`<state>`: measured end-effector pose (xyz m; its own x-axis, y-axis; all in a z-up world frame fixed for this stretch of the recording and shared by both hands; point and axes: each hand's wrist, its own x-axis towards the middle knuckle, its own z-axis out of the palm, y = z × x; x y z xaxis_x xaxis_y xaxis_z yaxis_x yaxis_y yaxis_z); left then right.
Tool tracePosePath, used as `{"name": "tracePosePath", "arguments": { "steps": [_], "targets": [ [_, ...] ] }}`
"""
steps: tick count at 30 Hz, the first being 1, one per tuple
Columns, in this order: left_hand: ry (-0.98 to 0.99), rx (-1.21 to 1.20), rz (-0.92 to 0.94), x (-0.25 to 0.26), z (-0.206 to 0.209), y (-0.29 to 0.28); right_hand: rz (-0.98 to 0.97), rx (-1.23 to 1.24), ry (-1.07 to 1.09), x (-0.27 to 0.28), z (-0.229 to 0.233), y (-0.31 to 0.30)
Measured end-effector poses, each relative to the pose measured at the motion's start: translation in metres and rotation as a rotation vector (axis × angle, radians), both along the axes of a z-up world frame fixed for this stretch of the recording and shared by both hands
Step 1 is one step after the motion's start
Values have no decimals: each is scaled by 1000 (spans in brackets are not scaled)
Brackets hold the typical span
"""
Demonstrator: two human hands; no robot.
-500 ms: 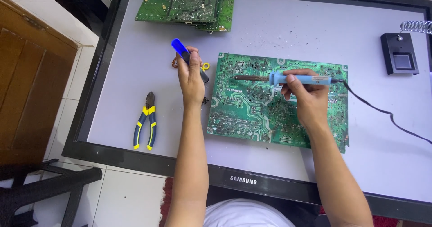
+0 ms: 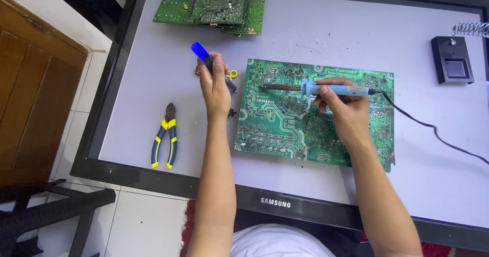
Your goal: Using a soldering iron and a desoldering pump to remove solder from joints on a printed circuit board.
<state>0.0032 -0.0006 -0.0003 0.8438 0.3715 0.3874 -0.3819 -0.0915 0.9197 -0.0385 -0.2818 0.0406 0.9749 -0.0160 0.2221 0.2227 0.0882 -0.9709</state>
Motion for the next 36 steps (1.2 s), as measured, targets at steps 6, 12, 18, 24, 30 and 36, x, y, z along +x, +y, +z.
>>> {"name": "tracePosePath", "arguments": {
  "steps": [6,12,18,24,30,36],
  "targets": [
    [-57,-27,47,3,-7,0,-26,-13,-10,2,-2,-11],
    [-121,-71,197,-19,32,4,-11,-12,-11,-2,-1,-7],
    [71,75,161,-35,57,11,-64,-94,-104,-18,19,-29],
    [540,523,52,-73,69,7,-66,-295,-229,-73,9,-75],
    [627,644,-57,-102,42,2,-42,-676,-401,-121,-9,-117],
    [759,539,-140,-117,33,-1,-72,-984,-464,-142,-29,-140]
  ]
}}
